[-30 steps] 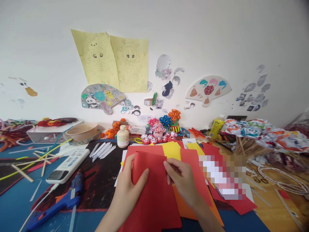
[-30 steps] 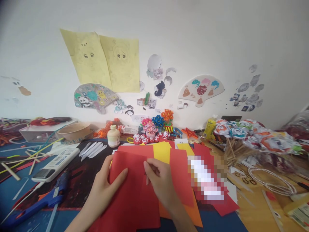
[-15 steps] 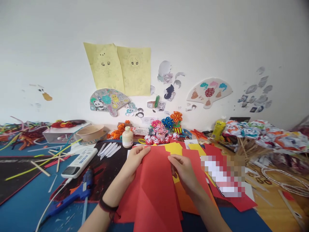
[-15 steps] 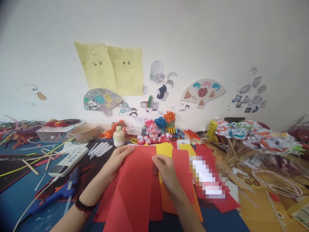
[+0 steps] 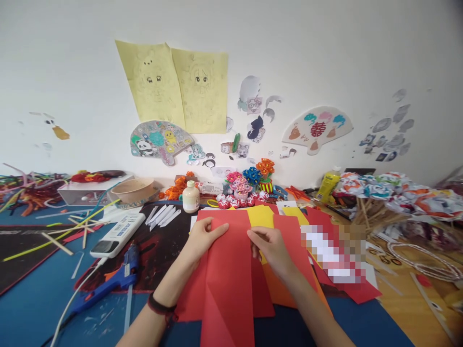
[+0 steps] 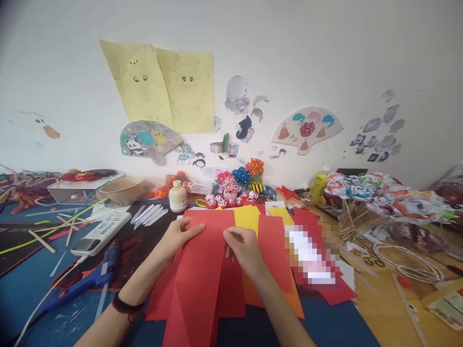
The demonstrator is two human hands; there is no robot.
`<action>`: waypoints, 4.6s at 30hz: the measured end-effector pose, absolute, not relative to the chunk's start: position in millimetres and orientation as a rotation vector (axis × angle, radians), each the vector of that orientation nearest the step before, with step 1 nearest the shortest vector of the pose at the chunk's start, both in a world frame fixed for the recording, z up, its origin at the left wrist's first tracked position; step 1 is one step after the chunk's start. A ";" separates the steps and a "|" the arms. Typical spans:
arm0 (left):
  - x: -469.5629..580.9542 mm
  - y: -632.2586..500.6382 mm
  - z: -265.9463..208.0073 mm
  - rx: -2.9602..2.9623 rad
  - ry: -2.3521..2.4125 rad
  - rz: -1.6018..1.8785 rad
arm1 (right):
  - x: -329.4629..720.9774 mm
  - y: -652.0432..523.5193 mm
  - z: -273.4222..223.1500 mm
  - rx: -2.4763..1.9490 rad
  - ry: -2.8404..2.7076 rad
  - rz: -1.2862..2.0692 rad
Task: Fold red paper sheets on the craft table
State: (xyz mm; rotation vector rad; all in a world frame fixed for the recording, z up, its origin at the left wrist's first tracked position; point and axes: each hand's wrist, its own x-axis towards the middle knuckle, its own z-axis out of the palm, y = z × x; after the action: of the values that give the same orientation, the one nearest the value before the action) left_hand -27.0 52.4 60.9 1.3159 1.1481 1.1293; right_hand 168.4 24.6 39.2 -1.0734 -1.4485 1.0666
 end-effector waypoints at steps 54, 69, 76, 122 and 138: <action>-34.8 62.1 35.2 1.527 1.135 1.074 | 174.3 35.2 35.1 -1.069 -1.493 0.951; -34.0 30.1 54.0 1.492 1.144 1.026 | 176.4 26.4 47.3 -1.065 -1.418 0.965; -33.1 26.9 54.2 1.413 1.209 1.092 | 176.0 25.9 49.1 -1.054 -1.425 0.969; -31.9 14.4 43.5 1.449 1.030 0.889 | 182.2 32.0 40.3 -1.020 -1.244 0.967; -29.1 16.5 36.3 1.552 1.076 0.873 | 181.1 27.7 43.0 -1.031 -1.277 0.830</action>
State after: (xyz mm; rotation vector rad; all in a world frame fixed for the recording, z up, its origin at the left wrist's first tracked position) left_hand -29.1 16.5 36.3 1.5523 1.0757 0.8734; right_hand 181.1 27.7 43.0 -1.0313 -1.2768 0.8302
